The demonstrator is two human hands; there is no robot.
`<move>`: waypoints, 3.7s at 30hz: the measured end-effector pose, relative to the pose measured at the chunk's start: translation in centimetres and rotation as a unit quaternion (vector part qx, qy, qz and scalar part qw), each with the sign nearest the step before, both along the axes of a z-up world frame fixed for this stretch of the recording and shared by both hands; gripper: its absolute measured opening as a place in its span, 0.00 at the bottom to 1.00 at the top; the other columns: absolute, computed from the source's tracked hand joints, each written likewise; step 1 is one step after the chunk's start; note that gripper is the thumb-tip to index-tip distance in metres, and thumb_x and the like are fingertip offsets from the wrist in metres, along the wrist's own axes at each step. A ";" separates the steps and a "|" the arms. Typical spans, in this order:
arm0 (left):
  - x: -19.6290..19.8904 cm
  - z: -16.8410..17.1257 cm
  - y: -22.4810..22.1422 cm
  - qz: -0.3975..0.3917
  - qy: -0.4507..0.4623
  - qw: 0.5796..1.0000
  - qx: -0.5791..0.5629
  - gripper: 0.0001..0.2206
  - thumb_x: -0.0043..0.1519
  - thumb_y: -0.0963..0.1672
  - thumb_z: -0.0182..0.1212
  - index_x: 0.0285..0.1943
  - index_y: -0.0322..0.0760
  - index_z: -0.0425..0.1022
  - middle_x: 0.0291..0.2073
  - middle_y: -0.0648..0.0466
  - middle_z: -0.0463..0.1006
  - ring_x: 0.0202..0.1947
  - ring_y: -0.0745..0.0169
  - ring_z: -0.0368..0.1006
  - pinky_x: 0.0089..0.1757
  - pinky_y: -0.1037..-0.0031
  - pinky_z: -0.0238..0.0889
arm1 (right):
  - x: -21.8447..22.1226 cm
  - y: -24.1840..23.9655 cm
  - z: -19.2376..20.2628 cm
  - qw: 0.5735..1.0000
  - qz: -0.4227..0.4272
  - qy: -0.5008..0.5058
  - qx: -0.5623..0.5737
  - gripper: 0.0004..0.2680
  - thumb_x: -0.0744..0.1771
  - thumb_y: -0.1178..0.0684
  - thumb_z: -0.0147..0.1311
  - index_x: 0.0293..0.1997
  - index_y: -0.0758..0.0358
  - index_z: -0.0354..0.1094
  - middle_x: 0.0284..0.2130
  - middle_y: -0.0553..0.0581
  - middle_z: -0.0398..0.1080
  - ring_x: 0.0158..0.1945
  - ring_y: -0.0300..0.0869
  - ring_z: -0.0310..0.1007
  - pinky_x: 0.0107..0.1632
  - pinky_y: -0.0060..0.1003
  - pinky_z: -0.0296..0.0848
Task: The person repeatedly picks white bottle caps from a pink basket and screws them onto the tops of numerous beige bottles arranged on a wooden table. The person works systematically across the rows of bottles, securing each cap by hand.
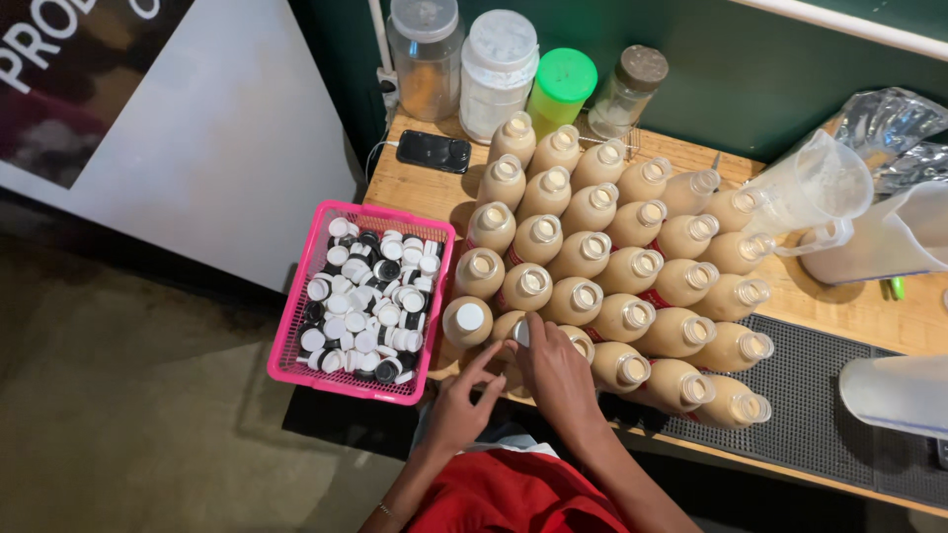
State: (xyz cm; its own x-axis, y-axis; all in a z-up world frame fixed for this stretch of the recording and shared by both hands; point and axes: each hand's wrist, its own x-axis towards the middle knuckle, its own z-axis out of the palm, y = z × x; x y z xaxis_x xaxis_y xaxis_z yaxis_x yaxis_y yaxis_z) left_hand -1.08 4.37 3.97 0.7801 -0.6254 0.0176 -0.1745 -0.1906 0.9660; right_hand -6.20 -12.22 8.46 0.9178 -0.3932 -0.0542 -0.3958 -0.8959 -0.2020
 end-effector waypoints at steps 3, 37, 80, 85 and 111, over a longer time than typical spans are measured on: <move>1.0 -1.8 3.4 0.063 -0.055 0.996 -0.019 0.12 0.63 0.42 0.63 0.54 0.48 0.86 0.29 0.62 0.89 0.37 0.63 0.85 0.49 0.71 0.76 | 0.2 0.2 3.2 0.999 -0.009 0.009 0.044 0.23 0.70 0.37 0.50 0.69 0.59 0.57 0.32 0.59 0.69 0.35 0.60 0.77 0.38 0.56 0.78; 22.8 -3.3 14.4 -0.022 0.040 0.981 0.188 0.15 0.65 0.46 0.67 0.61 0.45 0.79 0.50 0.49 0.72 0.54 0.50 0.76 0.53 0.65 0.70 | 17.9 14.0 -7.9 0.897 -0.137 -0.039 0.418 0.09 0.69 0.49 0.54 0.52 0.58 0.68 0.35 0.60 0.78 0.45 0.61 0.80 0.47 0.53 0.75; 17.7 6.8 5.1 -0.209 0.040 0.974 0.080 0.19 0.62 0.44 0.67 0.64 0.47 0.77 0.58 0.57 0.80 0.61 0.62 0.73 0.59 0.70 0.63 | 5.4 5.0 8.9 0.893 -0.008 -0.119 0.434 0.15 0.66 0.46 0.63 0.59 0.52 0.73 0.43 0.50 0.67 0.46 0.39 0.69 0.50 0.31 0.66; 17.9 4.7 -0.8 -0.144 -0.089 0.984 -0.044 0.23 0.60 0.44 0.72 0.65 0.39 0.76 0.52 0.50 0.81 0.57 0.47 0.76 0.57 0.57 0.68 | 4.9 0.1 6.8 0.941 -0.136 -0.195 0.240 0.18 0.65 0.51 0.66 0.63 0.56 0.72 0.46 0.57 0.73 0.48 0.51 0.77 0.52 0.46 0.77; 16.7 1.7 -6.7 -0.086 -0.019 0.996 0.028 0.26 0.53 0.49 0.79 0.59 0.43 0.77 0.52 0.54 0.68 0.66 0.48 0.69 0.66 0.61 0.58 | 6.2 -6.2 5.9 0.979 -0.034 -0.001 0.199 0.19 0.65 0.58 0.60 0.65 0.58 0.67 0.53 0.59 0.73 0.58 0.57 0.72 0.61 0.49 0.72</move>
